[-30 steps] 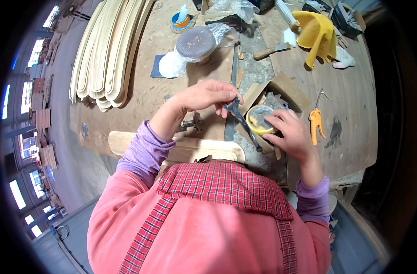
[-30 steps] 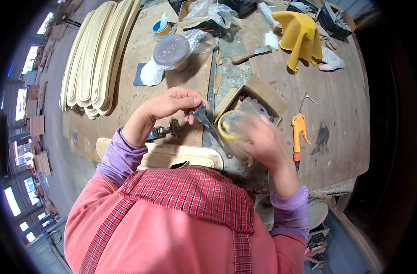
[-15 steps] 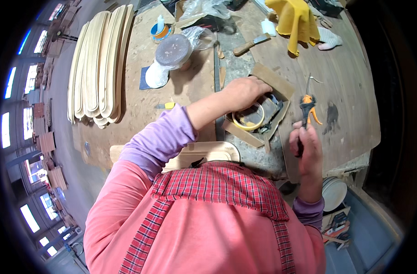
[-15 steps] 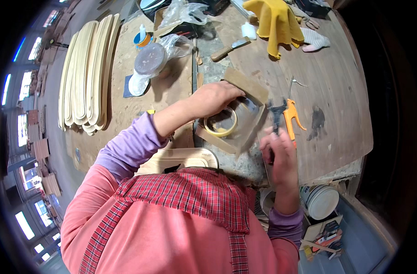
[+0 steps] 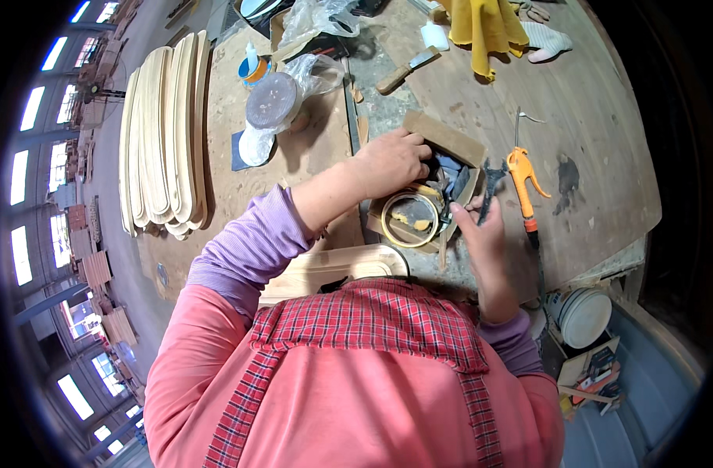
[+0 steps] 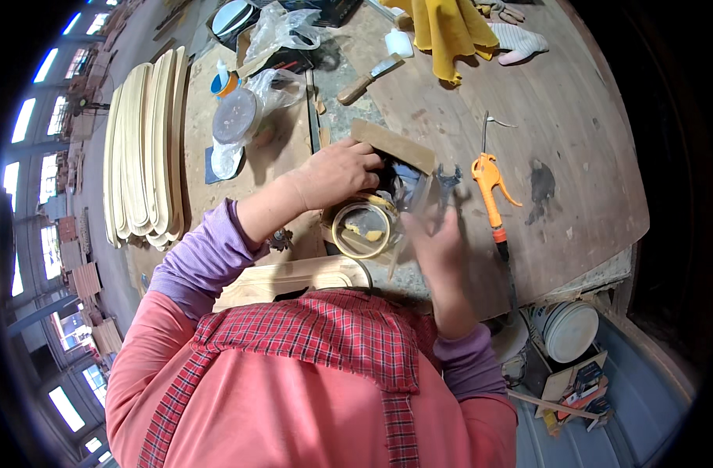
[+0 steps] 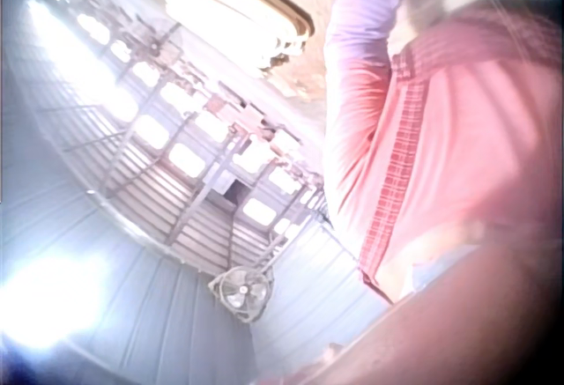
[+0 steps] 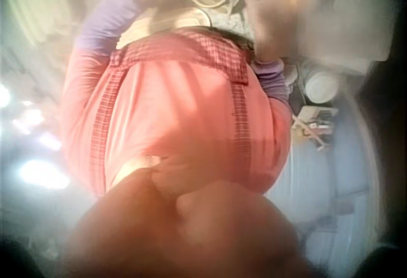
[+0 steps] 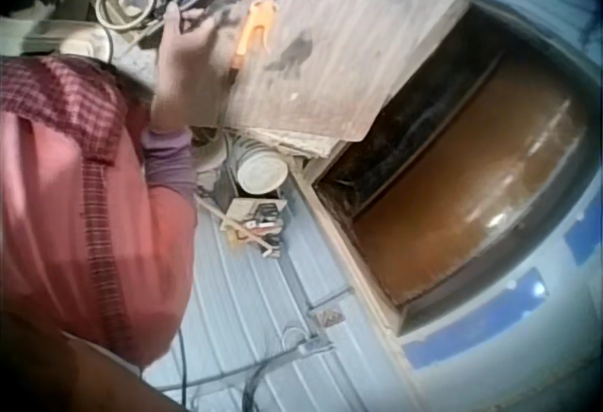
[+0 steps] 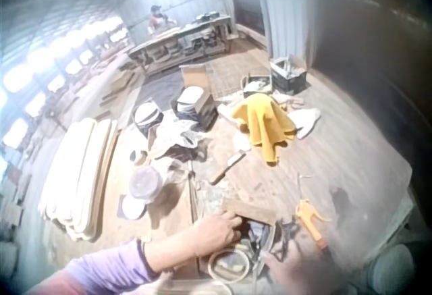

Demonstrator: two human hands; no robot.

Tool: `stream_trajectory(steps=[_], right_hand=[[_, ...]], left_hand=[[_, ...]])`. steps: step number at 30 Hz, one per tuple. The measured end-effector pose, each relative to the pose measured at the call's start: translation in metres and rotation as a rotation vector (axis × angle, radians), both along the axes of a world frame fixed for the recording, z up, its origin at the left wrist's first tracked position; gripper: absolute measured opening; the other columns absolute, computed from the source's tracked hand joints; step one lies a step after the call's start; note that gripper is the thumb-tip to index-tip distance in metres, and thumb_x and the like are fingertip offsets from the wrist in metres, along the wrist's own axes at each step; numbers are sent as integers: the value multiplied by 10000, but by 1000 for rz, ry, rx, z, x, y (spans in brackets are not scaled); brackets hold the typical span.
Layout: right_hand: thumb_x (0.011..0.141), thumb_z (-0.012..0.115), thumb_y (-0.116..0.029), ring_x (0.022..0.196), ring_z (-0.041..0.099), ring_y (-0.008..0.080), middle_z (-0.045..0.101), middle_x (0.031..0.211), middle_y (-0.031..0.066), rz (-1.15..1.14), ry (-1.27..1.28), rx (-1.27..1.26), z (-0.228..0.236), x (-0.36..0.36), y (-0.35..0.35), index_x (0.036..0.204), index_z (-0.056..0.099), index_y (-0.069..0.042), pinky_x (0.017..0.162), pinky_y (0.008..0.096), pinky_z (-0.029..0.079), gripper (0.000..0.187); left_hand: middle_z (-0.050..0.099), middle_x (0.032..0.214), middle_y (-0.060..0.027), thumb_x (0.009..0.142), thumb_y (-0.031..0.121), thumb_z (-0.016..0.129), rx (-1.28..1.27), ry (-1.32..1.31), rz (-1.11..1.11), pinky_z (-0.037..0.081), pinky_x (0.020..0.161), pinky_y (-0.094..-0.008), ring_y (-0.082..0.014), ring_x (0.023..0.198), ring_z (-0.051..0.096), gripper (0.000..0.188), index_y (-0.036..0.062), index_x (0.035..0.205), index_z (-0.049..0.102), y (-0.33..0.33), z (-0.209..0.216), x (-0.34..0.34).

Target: The person assembles wooden trays by applying glue to the edges of two pieces and pressing them together. They then use a power tool with a sanding disc to smooth the edges of the assembled tray.

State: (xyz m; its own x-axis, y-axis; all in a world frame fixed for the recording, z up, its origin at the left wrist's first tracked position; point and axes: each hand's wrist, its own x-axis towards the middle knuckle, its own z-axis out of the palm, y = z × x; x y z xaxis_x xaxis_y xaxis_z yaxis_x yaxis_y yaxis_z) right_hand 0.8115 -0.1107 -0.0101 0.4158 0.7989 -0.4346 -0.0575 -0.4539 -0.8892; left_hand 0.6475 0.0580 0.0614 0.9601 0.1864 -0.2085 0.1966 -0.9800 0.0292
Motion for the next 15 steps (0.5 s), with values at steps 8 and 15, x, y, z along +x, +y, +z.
stream_trajectory(steps=[8, 15], right_hand=[[819, 614, 41, 911, 571, 108, 595, 1018, 49, 9, 51, 138, -21, -15, 6, 1114, 476, -14, 807, 249, 454, 331], [815, 584, 51, 888, 568, 103, 587, 993, 37, -24, 79, 178, -22, -17, 5, 1106, 474, -21, 787, 246, 454, 319]], left_hand=[[586, 1053, 50, 815, 211, 531, 2, -138, -125, 411, 817, -276, -145, 1042, 502, 161, 180, 917, 652, -3, -33, 8], [545, 937, 33, 816, 209, 529, 26, -129, -185, 411, 806, -293, -151, 978, 509, 99, 171, 846, 615, -3, -23, 11]])
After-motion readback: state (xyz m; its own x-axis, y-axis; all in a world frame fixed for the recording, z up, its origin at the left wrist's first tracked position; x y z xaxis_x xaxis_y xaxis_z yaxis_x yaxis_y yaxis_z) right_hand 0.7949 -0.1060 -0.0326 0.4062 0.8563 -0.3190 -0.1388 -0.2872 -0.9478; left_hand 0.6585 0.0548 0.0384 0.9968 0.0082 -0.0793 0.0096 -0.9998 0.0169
